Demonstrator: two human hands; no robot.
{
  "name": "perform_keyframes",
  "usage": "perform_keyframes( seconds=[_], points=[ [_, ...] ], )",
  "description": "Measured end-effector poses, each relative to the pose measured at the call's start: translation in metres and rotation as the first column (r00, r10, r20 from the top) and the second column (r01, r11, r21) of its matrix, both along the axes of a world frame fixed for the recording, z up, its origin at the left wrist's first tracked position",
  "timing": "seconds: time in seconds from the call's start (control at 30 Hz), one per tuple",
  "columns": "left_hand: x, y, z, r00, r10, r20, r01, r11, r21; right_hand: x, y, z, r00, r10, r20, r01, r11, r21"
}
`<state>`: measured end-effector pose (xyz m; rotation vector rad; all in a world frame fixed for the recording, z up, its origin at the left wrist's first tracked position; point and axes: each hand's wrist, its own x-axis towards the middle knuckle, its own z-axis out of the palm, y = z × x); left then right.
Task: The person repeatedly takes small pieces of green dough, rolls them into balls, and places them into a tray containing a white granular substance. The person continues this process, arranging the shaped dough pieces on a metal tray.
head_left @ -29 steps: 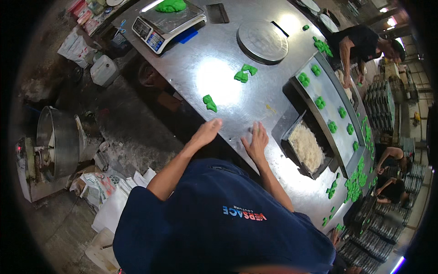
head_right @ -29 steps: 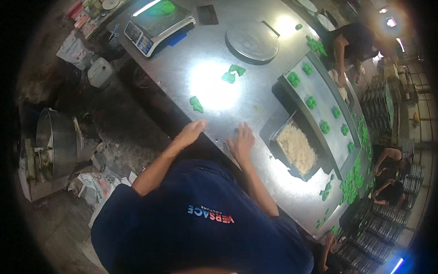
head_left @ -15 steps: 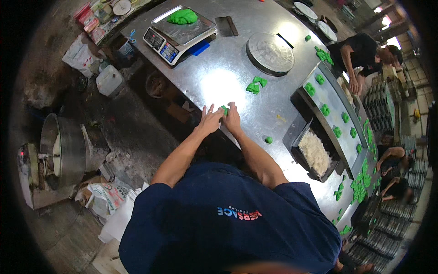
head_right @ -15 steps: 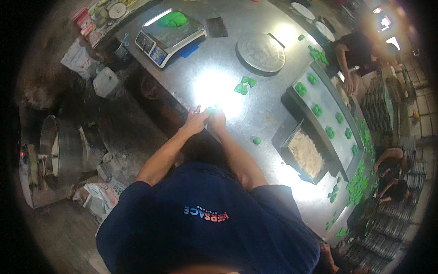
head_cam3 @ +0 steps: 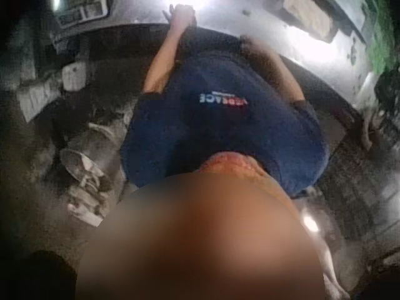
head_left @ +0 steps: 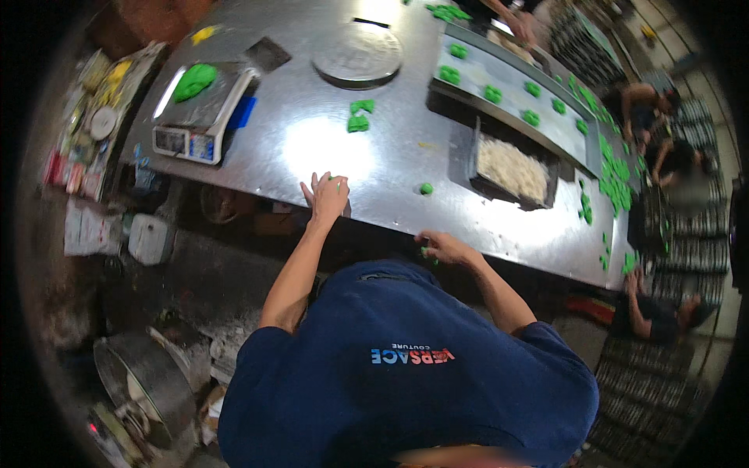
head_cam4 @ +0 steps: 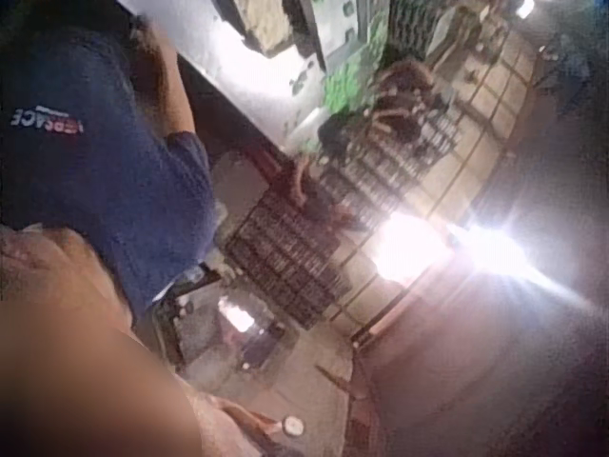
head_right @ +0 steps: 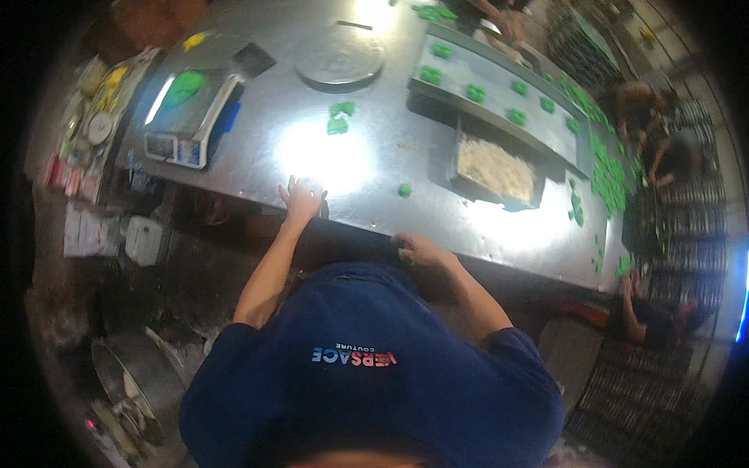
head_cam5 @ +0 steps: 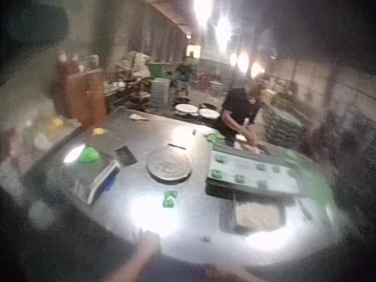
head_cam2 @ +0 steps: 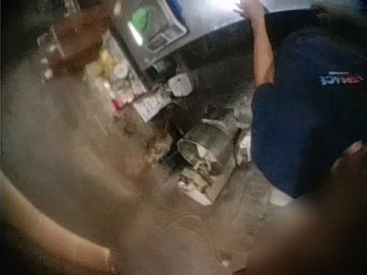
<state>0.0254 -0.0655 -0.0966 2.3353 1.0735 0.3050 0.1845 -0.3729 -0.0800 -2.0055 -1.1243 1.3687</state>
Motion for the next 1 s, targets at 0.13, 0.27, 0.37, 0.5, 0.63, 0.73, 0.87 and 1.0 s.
perform_keyframes(
  seconds=[0.13,0.27,0.37,0.5,0.63,0.73,0.87,1.0],
  points=[
    [0.055,-0.036,0.046,0.823,-0.048,0.566,0.438,0.689,-0.578,-0.023,0.046,0.088,0.955,-0.278,-0.108,0.289,0.951,0.111],
    [0.095,-0.087,0.096,0.778,0.445,0.443,0.570,-0.203,-0.796,-0.038,0.076,0.108,0.883,-0.445,-0.147,0.441,0.685,0.580],
    [0.114,-0.102,0.119,0.709,0.579,0.403,0.611,-0.219,-0.761,-0.019,0.072,0.110,0.789,-0.572,0.223,0.201,0.585,0.786],
    [0.134,-0.131,0.152,0.544,0.460,0.702,0.684,0.242,-0.689,0.017,0.054,0.128,0.702,-0.691,0.174,0.251,0.468,0.848],
    [0.155,-0.140,0.165,0.327,-0.569,0.755,0.532,0.771,0.350,0.035,0.041,0.150,0.563,-0.463,-0.685,0.820,0.416,0.393],
    [0.171,-0.150,0.150,0.275,-0.569,0.775,0.501,0.773,0.390,0.049,0.027,0.146,0.274,-0.301,-0.913,0.894,0.431,0.126],
    [0.190,-0.165,0.102,0.422,-0.539,0.729,0.684,0.717,0.134,0.097,0.015,0.104,0.428,-0.493,-0.757,0.851,0.502,0.155],
    [0.192,-0.179,0.092,0.664,-0.337,0.668,0.612,0.757,-0.227,0.189,0.011,0.076,0.721,-0.517,-0.461,0.691,0.586,0.424]
  ],
)
